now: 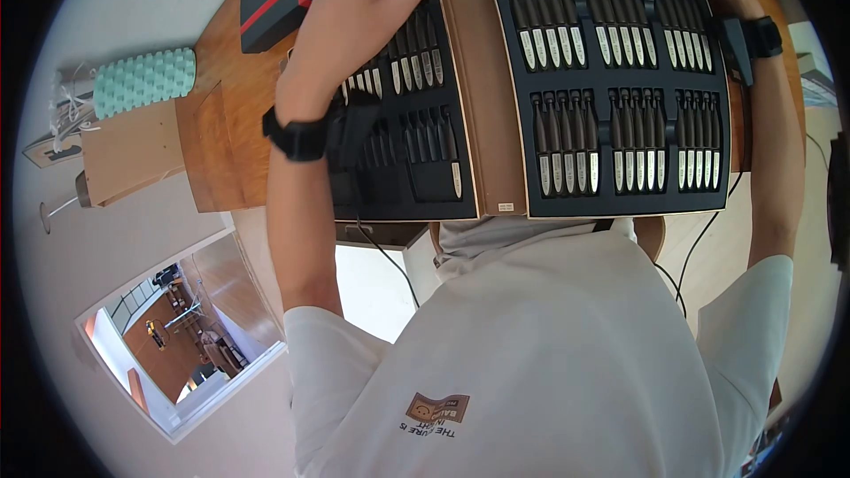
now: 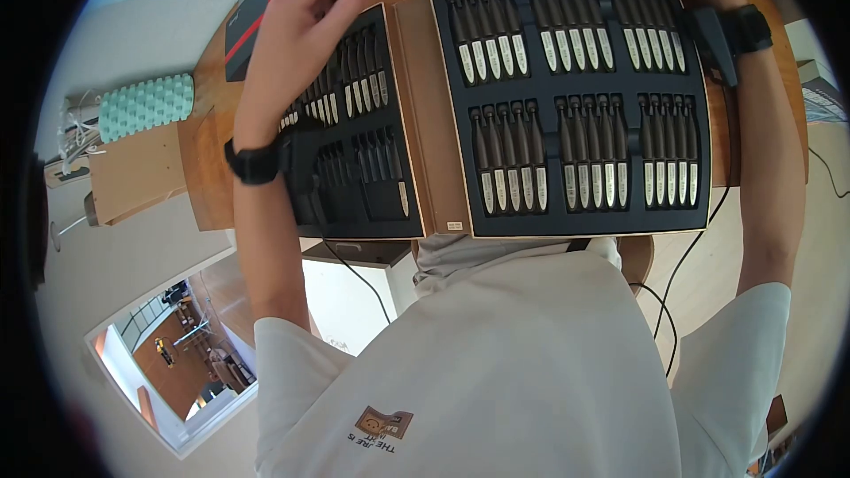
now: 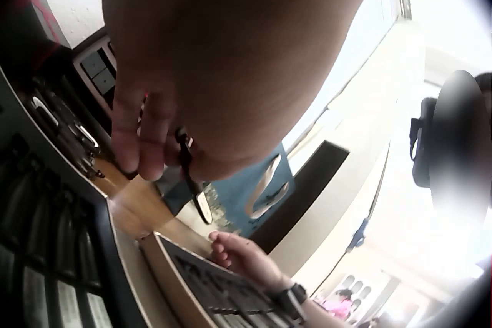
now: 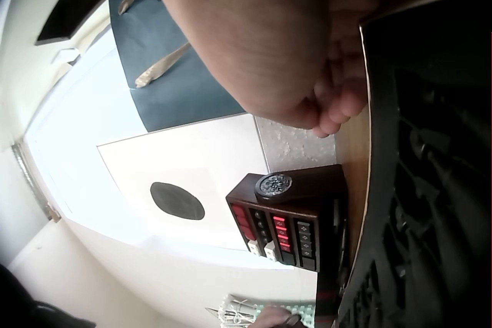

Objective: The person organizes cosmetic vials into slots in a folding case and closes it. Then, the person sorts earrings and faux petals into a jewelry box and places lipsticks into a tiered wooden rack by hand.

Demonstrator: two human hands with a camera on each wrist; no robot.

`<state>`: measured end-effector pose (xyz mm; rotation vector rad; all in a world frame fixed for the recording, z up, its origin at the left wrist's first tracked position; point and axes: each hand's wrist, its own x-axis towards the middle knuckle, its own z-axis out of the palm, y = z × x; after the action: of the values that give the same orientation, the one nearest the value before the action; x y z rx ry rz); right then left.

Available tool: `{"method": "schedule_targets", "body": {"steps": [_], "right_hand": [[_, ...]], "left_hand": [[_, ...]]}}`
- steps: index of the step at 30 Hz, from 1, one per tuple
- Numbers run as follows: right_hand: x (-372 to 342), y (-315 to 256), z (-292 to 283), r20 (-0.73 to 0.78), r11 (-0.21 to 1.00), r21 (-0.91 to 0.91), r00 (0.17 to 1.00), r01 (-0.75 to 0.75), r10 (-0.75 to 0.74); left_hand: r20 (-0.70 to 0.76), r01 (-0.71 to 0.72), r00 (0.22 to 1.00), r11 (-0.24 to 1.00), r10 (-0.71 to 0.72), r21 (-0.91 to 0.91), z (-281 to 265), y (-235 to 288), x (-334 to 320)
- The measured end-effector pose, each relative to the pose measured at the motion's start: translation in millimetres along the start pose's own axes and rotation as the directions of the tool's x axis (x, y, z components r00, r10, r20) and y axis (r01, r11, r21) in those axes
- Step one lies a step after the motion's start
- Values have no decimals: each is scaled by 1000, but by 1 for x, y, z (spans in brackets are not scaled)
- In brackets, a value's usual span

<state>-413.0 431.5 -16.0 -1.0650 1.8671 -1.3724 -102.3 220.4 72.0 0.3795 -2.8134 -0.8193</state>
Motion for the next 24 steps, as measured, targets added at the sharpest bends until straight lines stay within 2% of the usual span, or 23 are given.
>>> {"method": "schedule_targets", "body": {"steps": [3, 4, 6, 8, 10, 12, 15, 19, 22, 24], "right_hand": [[0, -2, 0, 0, 1000, -18, 1000, -4, 4], [0, -2, 0, -4, 999, -33, 1000, -10, 10], [1, 2, -1, -3, 1000, -23, 1000, -6, 6], [2, 2, 1, 1, 1000, -12, 1000, 2, -2], [2, 2, 1, -7, 1000, 11, 1000, -1, 1], [2, 5, -2, -4, 1000, 0, 1000, 6, -6], [2, 3, 0, -3, 1000, 3, 1000, 15, -15], [-1, -4, 4, -27, 999, 23, 999, -28, 29], [-2, -2, 3, -21, 999, 47, 1000, -17, 18], [-1, -2, 3, -22, 999, 36, 1000, -19, 20]], "left_hand": [[63, -97, 992, 983, 108, -156, -16, -23, -34], [62, -94, 993, 983, 105, -157, -21, -26, -45], [122, 81, 992, 940, -43, -332, -31, -22, -68], [159, 104, 986, 939, -54, -329, -44, -16, -80], [373, 56, 928, 984, 11, -168, -55, -9, -87], [395, 64, 919, 985, 5, -162, -51, -9, -94], [538, 100, 842, 991, -34, -93, -38, -2, -93], [558, 99, 830, 987, -11, -129, -10, -13, -96], [514, 49, 858, 991, 24, -128, -3, -11, -101], [460, 232, 870, 970, -175, -70, -2, 2, -108]]}}
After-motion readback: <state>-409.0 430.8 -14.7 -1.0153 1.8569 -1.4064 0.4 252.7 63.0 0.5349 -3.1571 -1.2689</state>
